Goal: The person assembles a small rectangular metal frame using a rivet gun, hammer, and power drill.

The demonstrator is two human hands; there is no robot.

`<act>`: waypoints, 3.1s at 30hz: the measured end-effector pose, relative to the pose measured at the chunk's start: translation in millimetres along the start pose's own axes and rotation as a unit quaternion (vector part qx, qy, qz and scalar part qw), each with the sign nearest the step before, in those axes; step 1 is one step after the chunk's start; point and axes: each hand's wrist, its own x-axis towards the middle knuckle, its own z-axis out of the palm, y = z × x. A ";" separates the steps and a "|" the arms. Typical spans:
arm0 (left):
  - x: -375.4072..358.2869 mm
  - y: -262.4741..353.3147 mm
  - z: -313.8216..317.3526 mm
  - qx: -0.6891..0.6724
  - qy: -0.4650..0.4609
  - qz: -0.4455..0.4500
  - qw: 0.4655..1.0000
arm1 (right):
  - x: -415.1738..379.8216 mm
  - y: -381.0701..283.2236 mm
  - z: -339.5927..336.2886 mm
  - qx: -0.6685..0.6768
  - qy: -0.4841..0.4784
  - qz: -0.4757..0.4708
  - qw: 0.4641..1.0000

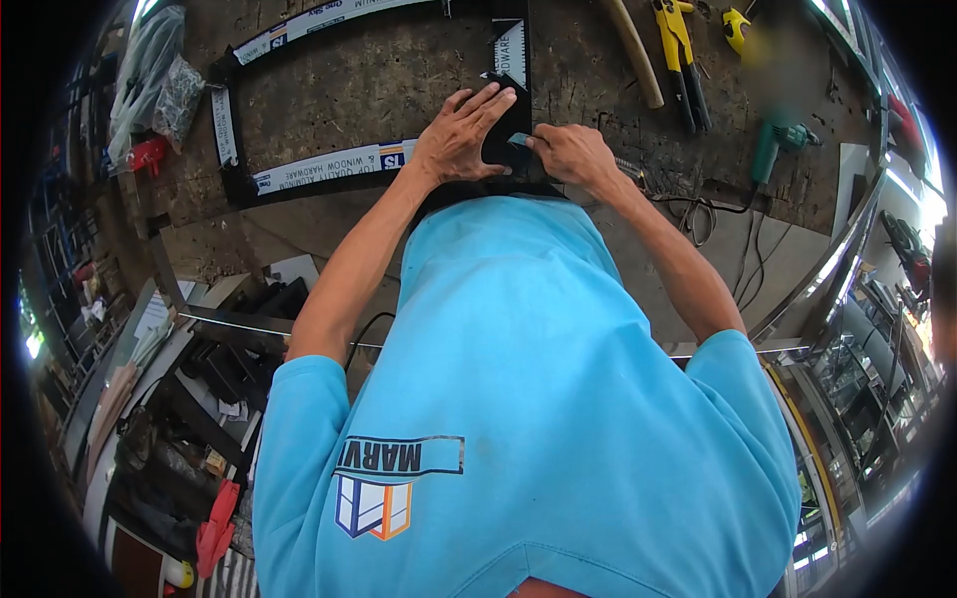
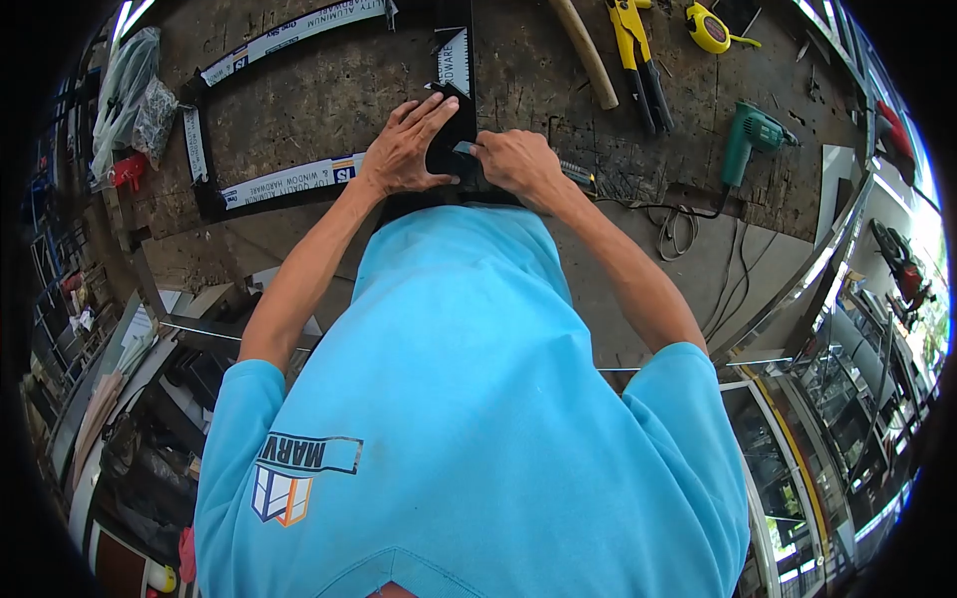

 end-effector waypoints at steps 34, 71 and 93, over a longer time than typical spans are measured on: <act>-12.3 23.3 -11.1 0.016 0.028 -0.038 0.999 | 7.2 51.8 -56.6 0.037 0.215 0.065 0.974; 248.9 -137.6 -328.2 0.103 0.005 -0.213 0.972 | 80.0 -106.0 -335.2 0.206 0.340 -0.106 0.912; 129.3 -23.5 -289.0 0.139 0.011 0.043 0.989 | -20.9 121.4 -116.3 0.058 0.269 0.256 0.927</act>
